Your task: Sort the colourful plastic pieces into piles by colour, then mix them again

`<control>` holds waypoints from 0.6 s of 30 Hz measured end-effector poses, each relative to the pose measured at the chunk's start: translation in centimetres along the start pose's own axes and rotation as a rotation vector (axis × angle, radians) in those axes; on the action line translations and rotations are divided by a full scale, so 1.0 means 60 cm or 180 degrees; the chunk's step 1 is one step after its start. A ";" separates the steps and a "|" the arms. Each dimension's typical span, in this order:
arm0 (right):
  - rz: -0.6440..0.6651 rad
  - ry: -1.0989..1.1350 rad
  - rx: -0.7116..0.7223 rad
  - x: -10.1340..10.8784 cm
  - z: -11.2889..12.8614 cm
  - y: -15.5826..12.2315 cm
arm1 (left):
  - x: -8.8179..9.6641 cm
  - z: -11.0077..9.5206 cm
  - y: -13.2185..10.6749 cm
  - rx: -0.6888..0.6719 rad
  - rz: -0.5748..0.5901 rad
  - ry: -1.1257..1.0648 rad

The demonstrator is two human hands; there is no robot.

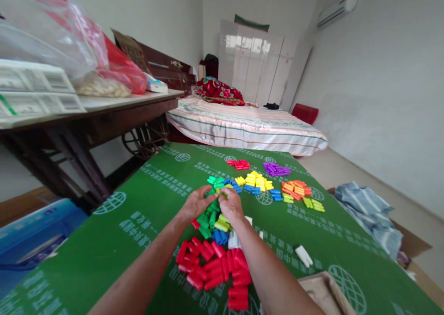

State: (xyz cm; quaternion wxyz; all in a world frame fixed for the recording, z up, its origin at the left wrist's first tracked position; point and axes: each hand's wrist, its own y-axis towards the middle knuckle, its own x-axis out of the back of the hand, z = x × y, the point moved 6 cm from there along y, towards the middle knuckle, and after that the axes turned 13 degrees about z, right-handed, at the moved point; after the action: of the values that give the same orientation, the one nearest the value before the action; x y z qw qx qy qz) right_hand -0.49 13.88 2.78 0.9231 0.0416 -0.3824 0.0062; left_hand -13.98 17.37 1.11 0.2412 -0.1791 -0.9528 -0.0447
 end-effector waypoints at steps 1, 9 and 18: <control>0.0060 -0.0005 0.0077 0.000 0.009 0.000 | -0.001 -0.006 -0.004 -0.0028 0.0040 0.0010; 0.0299 -0.0439 0.0095 0.121 -0.043 -0.110 | 0.003 -0.048 -0.063 -0.0057 0.0444 0.1381; 0.1486 -0.1667 -0.1222 0.203 -0.214 -0.298 | -0.010 -0.020 -0.111 0.0499 0.0744 0.2207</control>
State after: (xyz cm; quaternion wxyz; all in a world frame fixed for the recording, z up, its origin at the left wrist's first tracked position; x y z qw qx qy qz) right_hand 17.95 -3.14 1.07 0.7591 -0.2195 -0.5982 0.1334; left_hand -15.38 10.80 1.91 0.5660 -0.2418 -0.7881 -0.0018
